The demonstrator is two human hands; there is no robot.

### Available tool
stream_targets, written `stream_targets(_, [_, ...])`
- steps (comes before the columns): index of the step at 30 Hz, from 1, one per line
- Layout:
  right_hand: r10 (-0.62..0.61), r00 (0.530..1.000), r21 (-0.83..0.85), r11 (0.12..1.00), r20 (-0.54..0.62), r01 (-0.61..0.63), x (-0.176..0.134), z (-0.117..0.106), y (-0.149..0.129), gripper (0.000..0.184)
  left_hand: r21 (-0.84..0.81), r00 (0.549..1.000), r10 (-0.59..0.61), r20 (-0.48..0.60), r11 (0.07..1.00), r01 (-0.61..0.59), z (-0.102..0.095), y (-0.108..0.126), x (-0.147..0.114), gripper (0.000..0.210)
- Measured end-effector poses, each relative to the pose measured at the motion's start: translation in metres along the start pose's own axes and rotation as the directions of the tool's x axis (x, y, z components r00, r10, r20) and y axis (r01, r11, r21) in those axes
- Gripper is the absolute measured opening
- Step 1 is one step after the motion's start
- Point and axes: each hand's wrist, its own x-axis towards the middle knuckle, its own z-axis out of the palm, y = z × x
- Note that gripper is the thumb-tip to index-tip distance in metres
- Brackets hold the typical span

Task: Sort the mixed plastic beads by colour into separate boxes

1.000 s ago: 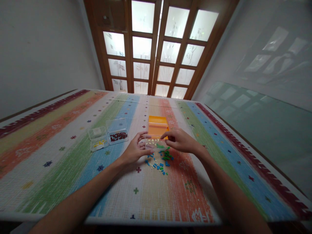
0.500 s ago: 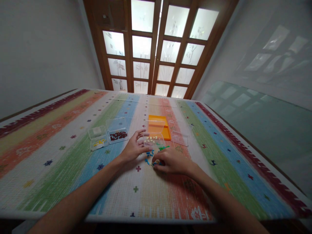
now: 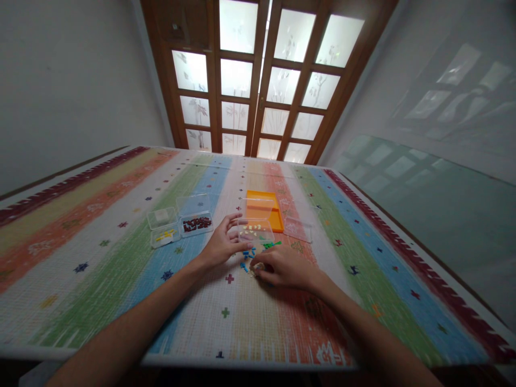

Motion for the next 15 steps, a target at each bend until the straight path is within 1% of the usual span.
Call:
stream_targets(3, [-0.055,0.998,-0.012,0.998,0.009,0.055,0.0023,0.0022,-0.0037,0.018,0.006,1.000,0.007,0.008,1.000,-0.007,-0.0003,0.0008,-0.0002,0.082])
stream_targets(6, [-0.074,0.997,-0.026,0.997,0.006,0.074,0.0046,0.0046,-0.0059,0.015,0.005,1.000,0.011,0.015,1.000,-0.011,-0.0005,0.0009,0.0000,0.081])
stream_targets(10, [-0.062,0.998,-0.039,0.997,0.005,0.062,0.0050,0.0062,-0.0069,0.014,0.000,1.000,0.007,0.016,1.000,-0.007,-0.0003,0.0006,-0.0002,0.081])
stream_targets(15, [-0.032,0.999,-0.040,0.999,0.038,0.033,0.0031,0.0068,-0.0069,0.014,-0.004,1.000,0.004,0.012,1.000,-0.004,0.0005,0.0011,-0.0008,0.082])
